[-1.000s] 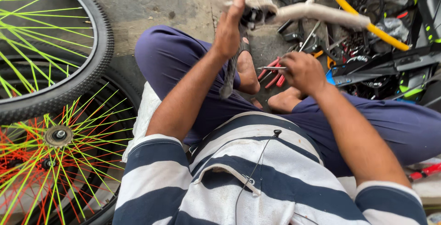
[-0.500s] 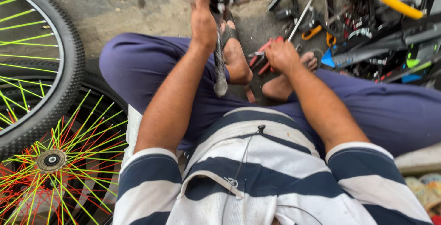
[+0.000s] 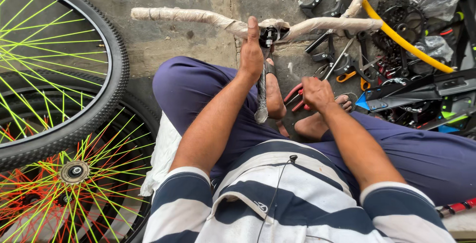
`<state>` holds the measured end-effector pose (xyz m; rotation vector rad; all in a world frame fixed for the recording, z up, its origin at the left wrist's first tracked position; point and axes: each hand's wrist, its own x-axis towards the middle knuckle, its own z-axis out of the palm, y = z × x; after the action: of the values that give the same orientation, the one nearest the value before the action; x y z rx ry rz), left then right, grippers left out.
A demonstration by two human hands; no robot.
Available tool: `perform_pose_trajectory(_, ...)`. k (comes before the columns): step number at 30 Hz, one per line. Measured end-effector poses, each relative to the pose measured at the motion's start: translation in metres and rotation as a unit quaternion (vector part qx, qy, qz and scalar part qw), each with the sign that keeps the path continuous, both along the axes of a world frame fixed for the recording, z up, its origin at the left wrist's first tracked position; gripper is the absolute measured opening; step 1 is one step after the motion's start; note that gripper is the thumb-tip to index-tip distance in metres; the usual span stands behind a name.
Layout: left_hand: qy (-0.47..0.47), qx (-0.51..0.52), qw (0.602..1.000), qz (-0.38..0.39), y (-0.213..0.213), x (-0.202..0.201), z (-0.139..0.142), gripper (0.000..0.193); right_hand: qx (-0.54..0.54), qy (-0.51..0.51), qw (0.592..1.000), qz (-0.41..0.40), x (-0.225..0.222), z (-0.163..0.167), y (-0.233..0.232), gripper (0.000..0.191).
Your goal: The person sits on the floor of a bicycle workshop and assembles a handlebar assembly, attaching brake levers and controls to the wrapped handlebar and tightening the fasteners with an Allen wrench by hand, working on the parts across their lap.
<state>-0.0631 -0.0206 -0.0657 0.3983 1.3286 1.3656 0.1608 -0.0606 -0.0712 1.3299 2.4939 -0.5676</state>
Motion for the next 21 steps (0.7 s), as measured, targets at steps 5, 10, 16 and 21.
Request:
perform_pose_trajectory(5, 0.04, -0.036, 0.998, -0.033, -0.002, -0.002, 0.007, 0.085, 0.048, 0.335, 0.886, -0.317, -0.021, 0.04, -0.001, 0.031)
perform_pose_trajectory(10, -0.034, 0.024, 0.999, -0.013, -0.006, 0.001, 0.012, 0.084, -0.097, 0.634, 0.608, -0.468, -0.046, 0.084, -0.014, 0.055)
perform_pose_trajectory(16, 0.047, 0.022, 0.998, -0.026, -0.013, 0.004, 0.012, 0.079, -0.102, 0.668, 0.602, -0.426, -0.09, 0.104, -0.024, 0.063)
perform_pose_trajectory(21, 0.033, 0.064, 0.996, -0.061, -0.02, 0.009, 0.014, 0.079, -0.106, 0.574, 0.711, -0.391, -0.093, 0.098, -0.025, 0.059)
